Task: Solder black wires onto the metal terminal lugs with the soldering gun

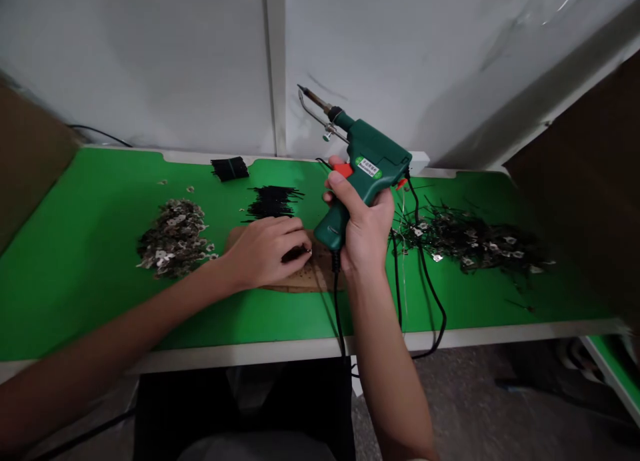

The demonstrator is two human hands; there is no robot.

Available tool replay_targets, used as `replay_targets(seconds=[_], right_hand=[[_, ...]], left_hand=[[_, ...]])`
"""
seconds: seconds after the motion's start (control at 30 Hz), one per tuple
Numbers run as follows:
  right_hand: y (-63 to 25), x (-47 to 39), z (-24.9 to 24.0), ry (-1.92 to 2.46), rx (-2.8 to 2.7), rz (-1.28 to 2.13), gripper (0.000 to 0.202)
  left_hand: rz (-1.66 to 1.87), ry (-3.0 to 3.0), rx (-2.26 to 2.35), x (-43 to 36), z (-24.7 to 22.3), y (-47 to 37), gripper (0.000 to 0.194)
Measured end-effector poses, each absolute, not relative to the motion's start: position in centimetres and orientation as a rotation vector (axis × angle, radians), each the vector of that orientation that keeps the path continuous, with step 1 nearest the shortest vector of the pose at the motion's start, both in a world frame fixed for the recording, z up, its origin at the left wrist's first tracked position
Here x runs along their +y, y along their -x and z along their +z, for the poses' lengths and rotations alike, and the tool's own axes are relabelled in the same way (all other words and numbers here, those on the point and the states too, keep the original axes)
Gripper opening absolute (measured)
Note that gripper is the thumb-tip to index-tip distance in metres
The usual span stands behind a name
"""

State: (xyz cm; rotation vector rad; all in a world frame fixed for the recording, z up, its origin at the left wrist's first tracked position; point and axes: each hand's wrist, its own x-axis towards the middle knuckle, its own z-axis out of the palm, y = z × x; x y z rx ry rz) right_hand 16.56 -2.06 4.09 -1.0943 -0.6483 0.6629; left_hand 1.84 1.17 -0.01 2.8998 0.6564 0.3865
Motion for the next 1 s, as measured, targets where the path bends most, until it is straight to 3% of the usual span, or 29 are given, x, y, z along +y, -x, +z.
replay_targets(seconds=[0.23,0.57,0.73,0.87,1.0], right_hand=[[-16.7,-2.3,4.4,1.105,-0.631,0.699,0.032],[-16.7,-2.4,4.5,1.06,-0.616,0.708,0.034],[-15.5,-3.0,5.2,1.038,-0.709,0.663,0.022],[-14.1,-5.9,6.0,0.964,-0.744,0.563,0.013],[-13.6,-12.4,5.2,1.196,-0.66,0.423,0.015]], left_hand=[[0.428,-2.928,0.676,0.4,-1.1,-2.2,0.027],[0.378,-2.912,0.671,0.3,-1.1,-2.4,0.02],[0.358,-2.885,0.687,0.2,-1.4,-1.7,0.02],[0.397,-2.908,0.725,0.3,-1.1,-1.0,0.024],[0.408,-2.989,0.718,1.4,-0.3,0.5,0.018]])
